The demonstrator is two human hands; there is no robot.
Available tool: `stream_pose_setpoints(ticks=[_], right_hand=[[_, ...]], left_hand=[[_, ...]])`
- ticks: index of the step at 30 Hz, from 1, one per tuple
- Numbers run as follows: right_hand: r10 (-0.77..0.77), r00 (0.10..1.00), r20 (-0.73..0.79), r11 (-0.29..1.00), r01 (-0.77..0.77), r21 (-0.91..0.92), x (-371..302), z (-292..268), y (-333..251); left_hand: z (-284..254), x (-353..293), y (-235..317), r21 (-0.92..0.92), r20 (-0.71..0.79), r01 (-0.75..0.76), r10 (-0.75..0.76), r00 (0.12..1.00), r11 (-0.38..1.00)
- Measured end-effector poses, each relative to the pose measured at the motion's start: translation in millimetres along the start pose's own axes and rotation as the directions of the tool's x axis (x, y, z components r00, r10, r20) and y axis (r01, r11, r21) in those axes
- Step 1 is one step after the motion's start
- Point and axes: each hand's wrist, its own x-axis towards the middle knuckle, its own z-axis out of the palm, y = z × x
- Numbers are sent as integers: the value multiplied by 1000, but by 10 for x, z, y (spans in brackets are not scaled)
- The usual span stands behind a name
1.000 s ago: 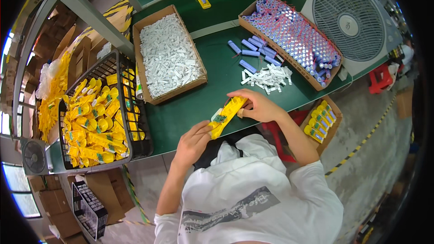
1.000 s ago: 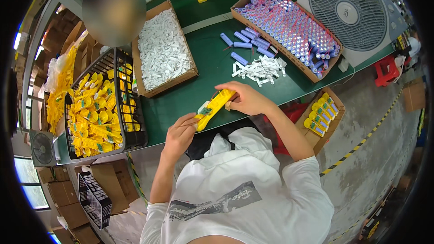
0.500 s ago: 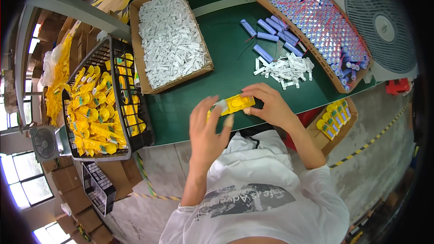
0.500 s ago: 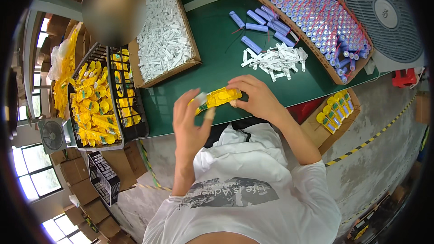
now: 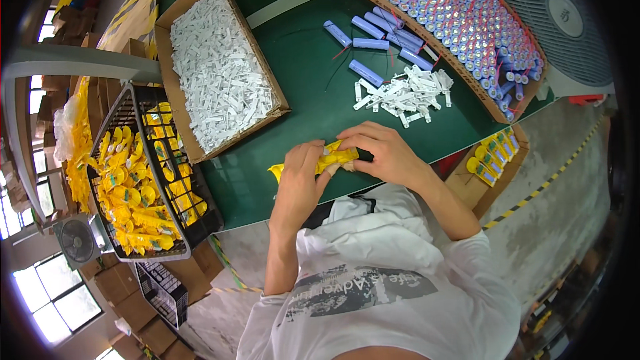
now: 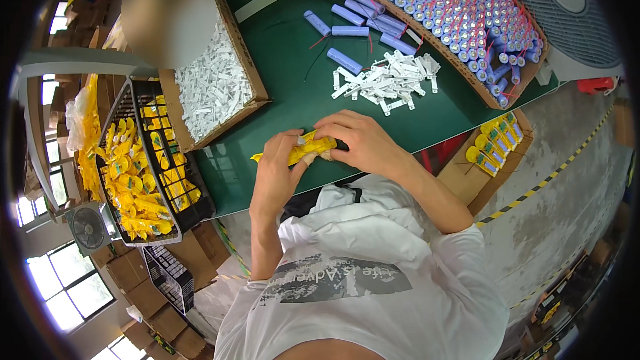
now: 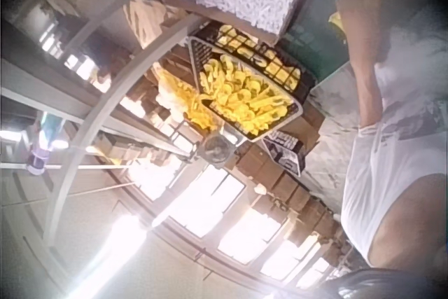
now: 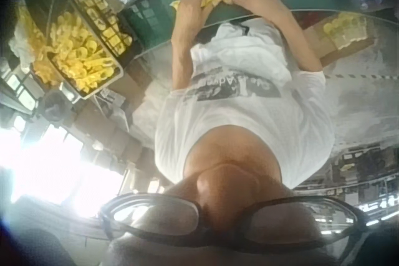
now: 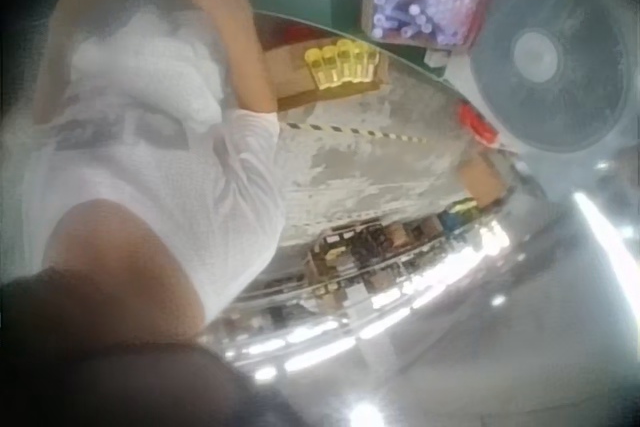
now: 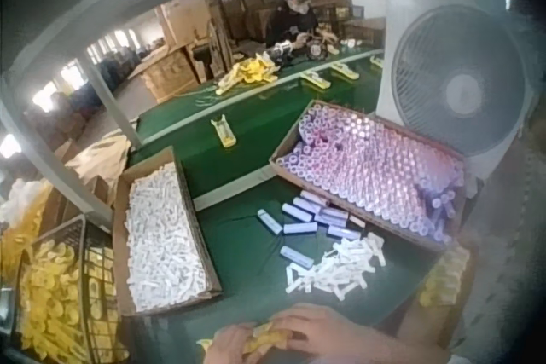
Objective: The person assembles handheld flashlights by hand, inserting batteries and internal components into yellow flashlight casings.
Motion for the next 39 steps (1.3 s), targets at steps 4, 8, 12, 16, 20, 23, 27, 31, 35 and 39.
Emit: stream_pose_setpoints(ticks=[4, 8, 12, 16, 20, 23, 27, 31, 35, 39], right_hand=[[29, 999, 16, 1000, -29, 7, 3, -34, -38], [72, 997, 41, 997, -73, 19, 55, -20, -67], [131, 986, 100, 991, -133, 21, 115, -30, -179], [166, 975, 146, 984, -172, 33, 126, -65, -214], [170, 975, 145, 985, -173, 6, 157, -47, -164], [53, 993, 104, 993, -42, -110, 123, -13, -146], [-30, 997, 76, 986, 43, -164, 70, 33, -135], [-108, 994, 34, 976, 112, -188, 19, 95, -80], [-127, 989, 76, 969, 140, -205, 13, 94, -50], [-184, 976, 118, 951, 207, -231, 20, 91, 22]], left_hand=[[-33, 31, -19, -17, 22, -59, 59, 998, 998], [-54, 56, -193, -91, 12, -135, 136, 991, 987], [-46, 27, -233, -53, -14, -180, 180, 984, 982], [-89, 4, -133, -7, -60, -147, 146, 987, 989], [27, -38, -164, 38, -96, -146, 149, 984, 989], [38, -43, -212, -15, -125, -130, 127, 984, 991], [-18, -30, -214, -110, -101, -133, 122, 987, 985], [5, -81, -190, -73, -116, -145, 136, 984, 987], [57, -106, -219, -14, -106, -165, 162, 981, 986], [124, -92, -251, 143, -119, -250, 267, 956, 958]])
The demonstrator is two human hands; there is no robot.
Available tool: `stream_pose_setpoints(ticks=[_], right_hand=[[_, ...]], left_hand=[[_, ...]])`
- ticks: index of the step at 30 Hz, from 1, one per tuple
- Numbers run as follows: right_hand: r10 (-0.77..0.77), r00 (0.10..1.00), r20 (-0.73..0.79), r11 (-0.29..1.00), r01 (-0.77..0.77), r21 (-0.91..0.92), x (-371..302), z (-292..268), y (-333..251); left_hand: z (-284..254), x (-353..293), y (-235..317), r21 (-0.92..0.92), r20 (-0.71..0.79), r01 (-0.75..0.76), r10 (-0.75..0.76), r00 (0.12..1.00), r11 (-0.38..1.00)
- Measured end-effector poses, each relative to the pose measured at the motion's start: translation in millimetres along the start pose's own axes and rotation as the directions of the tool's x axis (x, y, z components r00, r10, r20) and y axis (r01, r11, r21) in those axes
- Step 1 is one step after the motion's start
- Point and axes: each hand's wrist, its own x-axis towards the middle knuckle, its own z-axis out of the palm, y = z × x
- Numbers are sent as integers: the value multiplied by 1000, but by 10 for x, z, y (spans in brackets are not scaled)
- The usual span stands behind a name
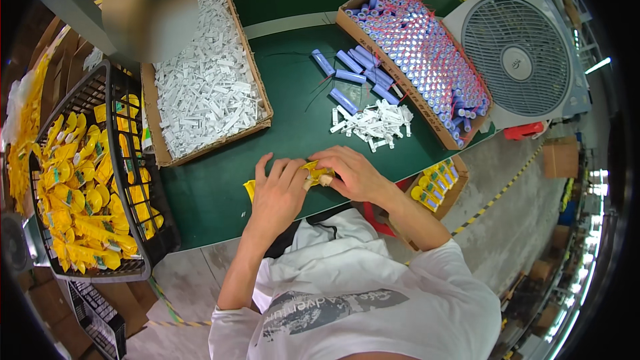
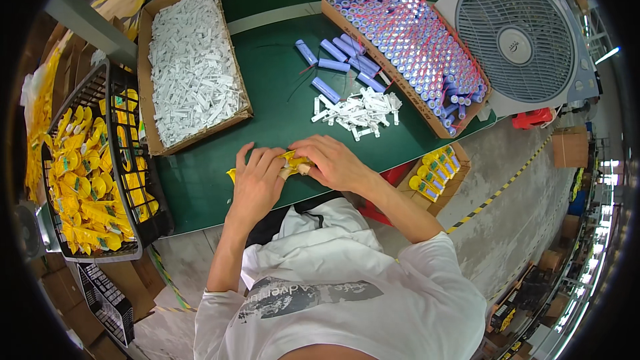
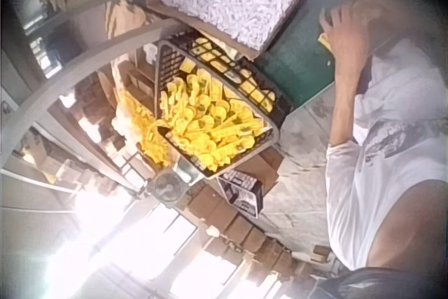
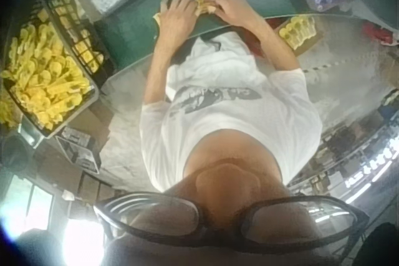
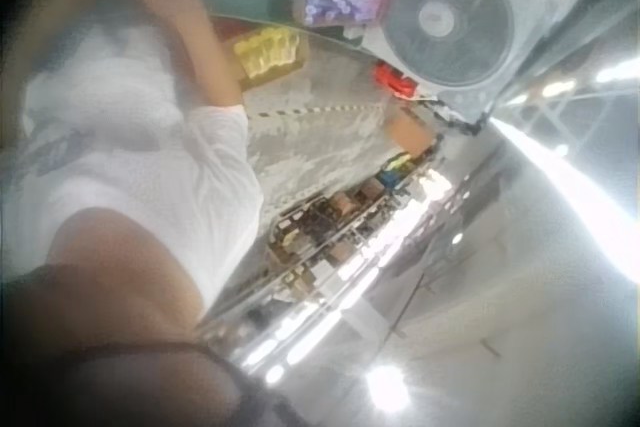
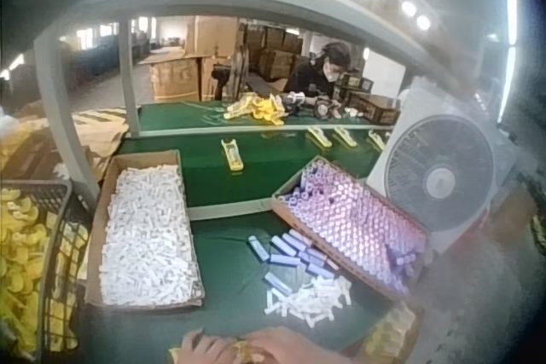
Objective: The person assembles handheld flashlights by hand, inserting batteries and internal components into yellow flashlight casings.
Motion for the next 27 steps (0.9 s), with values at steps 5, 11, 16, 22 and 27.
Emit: stream_pose_setpoints(ticks=[5, 11, 16, 22, 27], right_hand=[[13, 1000, -3, 1000, -13, 10, 19, -17, 19], [-23, 999, -41, 1000, 23, 10, 25, 51, 87], [-88, 996, -8, 996, 88, -2, 35, -61, 54], [-27, 994, -104, 1000, 28, 6, 20, -46, 70], [-235, 964, -126, 916, 177, -360, -38, -44, 99]], left_hand=[[60, 8, -13, -31, -32, 23, -24, 999, 999], [94, 51, -48, 82, -66, -49, 54, 996, 995], [158, 45, -30, 106, -70, -89, 97, 993, 990], [135, 63, -23, 44, -73, -48, 51, 996, 998], [100, 76, 3, 61, -102, -24, 31, 994, 998]])
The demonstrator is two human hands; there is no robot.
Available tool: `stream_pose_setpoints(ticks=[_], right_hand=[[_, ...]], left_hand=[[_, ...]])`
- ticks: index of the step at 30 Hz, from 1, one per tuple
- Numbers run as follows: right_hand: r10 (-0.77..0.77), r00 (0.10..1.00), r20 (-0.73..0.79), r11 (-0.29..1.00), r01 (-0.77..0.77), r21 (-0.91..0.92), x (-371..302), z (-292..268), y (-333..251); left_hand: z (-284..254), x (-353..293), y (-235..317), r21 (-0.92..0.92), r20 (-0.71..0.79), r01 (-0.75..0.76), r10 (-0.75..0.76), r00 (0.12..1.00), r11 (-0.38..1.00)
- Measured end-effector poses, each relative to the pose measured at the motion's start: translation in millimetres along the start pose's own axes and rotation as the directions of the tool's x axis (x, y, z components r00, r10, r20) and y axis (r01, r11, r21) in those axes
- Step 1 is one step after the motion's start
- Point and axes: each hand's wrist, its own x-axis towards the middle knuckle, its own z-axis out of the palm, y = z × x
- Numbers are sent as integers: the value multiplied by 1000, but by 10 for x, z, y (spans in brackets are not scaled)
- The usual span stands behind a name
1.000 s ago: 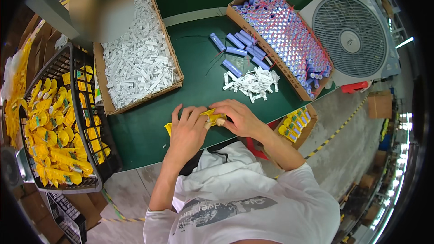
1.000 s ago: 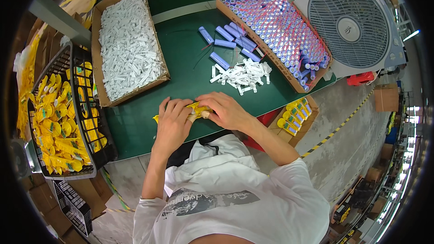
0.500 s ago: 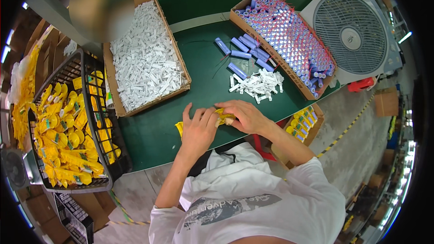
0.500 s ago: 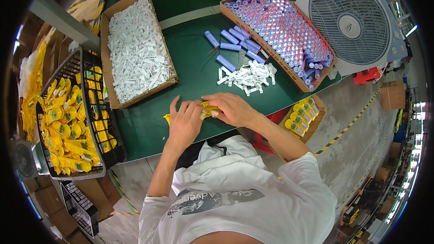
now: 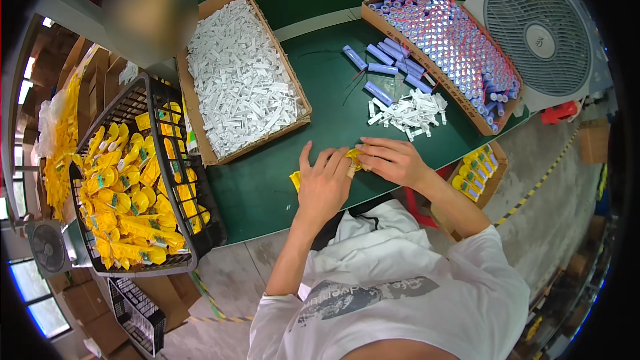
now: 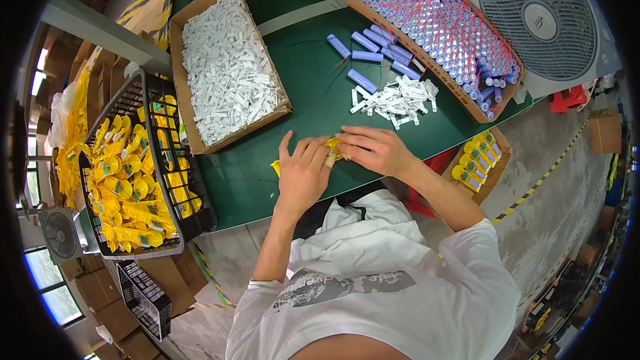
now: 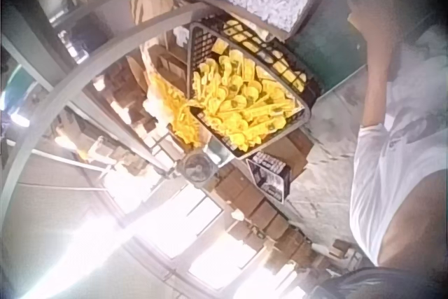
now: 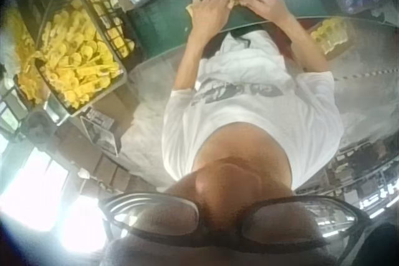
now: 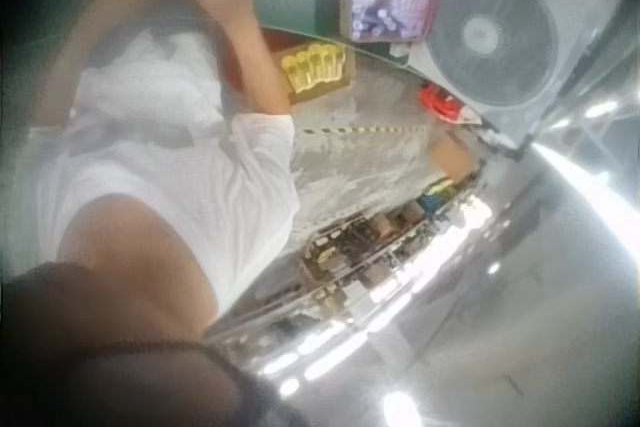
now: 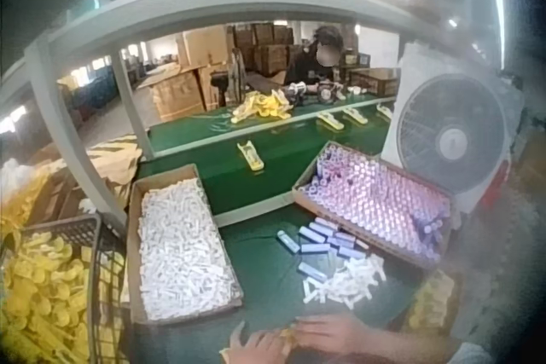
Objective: The person assembles handheld flashlights by hand, inserting batteries and internal components into yellow flashlight casings.
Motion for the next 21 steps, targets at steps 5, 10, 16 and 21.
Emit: stream_pose_setpoints(ticks=[5, 10, 16, 21], right_hand=[[39, 999, -36, 999, -39, -1, -23, 73, -2], [41, 998, -44, 998, -39, 53, 31, 7, -5], [115, 993, 21, 983, -117, 143, 82, 5, 31], [417, 907, 57, 857, -414, 306, 377, -396, 192]], left_hand=[[36, -15, -53, -65, 81, 46, -41, 996, 997], [-126, 46, -9, -225, 52, 94, -84, 995, 970], [-251, -19, -54, -333, 55, 216, -209, 976, 918], [-174, -185, 14, -230, -126, 267, -300, 945, 936]])
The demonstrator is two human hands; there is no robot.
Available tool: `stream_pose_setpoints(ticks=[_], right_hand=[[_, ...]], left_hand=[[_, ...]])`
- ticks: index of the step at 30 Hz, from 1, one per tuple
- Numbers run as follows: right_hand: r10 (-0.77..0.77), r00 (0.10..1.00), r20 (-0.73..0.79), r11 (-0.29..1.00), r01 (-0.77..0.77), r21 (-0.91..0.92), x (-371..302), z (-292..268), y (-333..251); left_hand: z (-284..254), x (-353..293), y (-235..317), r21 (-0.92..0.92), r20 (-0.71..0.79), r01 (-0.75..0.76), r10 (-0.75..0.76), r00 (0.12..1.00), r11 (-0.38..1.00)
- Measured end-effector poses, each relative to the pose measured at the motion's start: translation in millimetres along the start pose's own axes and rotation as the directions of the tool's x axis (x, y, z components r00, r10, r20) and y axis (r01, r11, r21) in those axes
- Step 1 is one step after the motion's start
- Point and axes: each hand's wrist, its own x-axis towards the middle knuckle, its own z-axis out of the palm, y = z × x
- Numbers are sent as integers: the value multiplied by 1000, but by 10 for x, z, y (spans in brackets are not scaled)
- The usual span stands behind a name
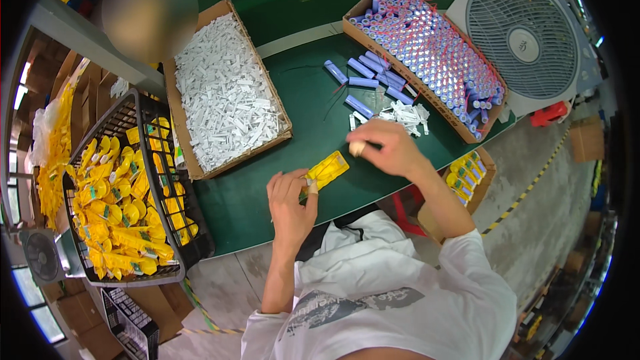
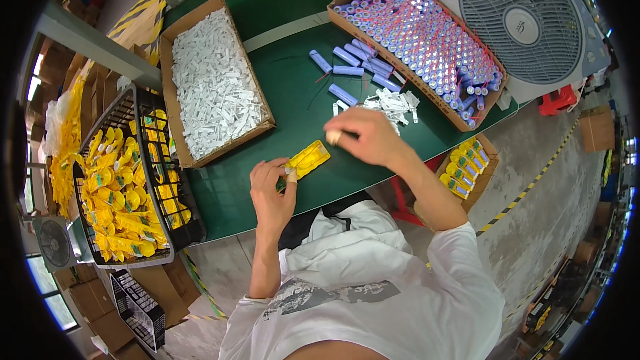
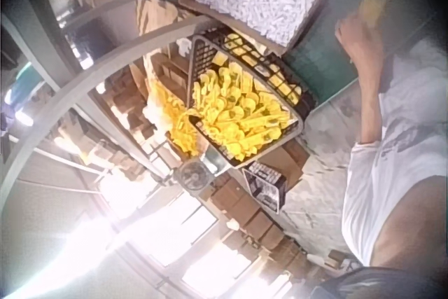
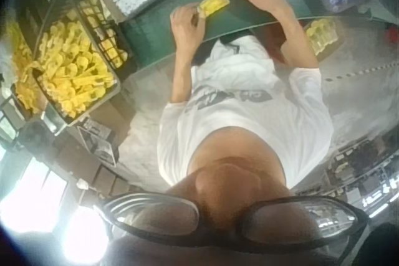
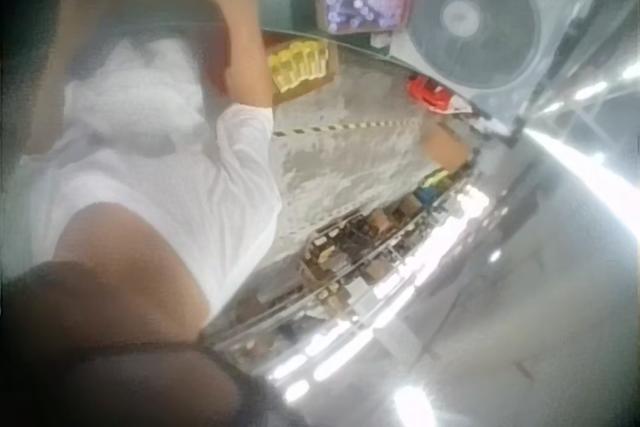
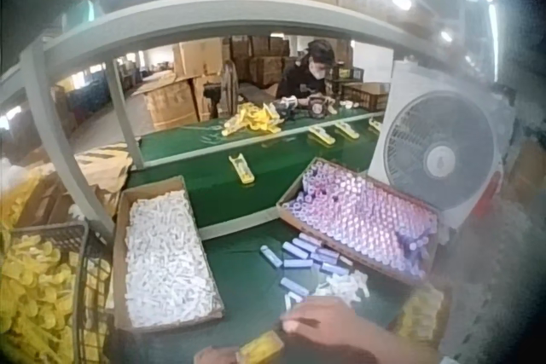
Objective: The person assembles handheld flashlights by hand, inserting batteries and internal components into yellow flashlight casings.
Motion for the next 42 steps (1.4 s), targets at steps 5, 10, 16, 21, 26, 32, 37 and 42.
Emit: stream_pose_setpoints(ticks=[5, 10, 16, 21, 26, 32, 37, 42], right_hand=[[290, 957, 3, 854, -257, -453, 482, -248, 71], [292, 941, 173, 797, -140, -587, 630, -150, 215], [344, 931, 123, 937, -331, -111, 543, -73, -20], [231, 929, 288, 580, -370, 726, 247, 25, -144], [282, 946, 161, 485, -285, 827, 69, 114, -8], [198, 977, -79, 627, -64, 776, 5, 76, 1], [-72, 919, 389, 997, 70, 19, 173, 217, -503], [-294, 881, 371, 940, 338, -56, 185, 409, -347]], left_hand=[[45, -65, -13, 12, -55, -11, 12, 998, 1000], [40, -79, -28, 3, -73, -8, 8, 997, 1000], [30, -76, -80, -9, -120, -15, 14, 993, 1000], [31, -79, -81, -10, -135, -52, 50, 990, 999], [36, -76, -95, -3, -149, -48, 47, 988, 999], [57, -101, -100, -15, -150, -23, 20, 988, 1000], [34, -93, -117, -34, -120, -37, 33, 992, 999], [-52, -82, -100, -62, -153, -51, 41, 987, 997]])
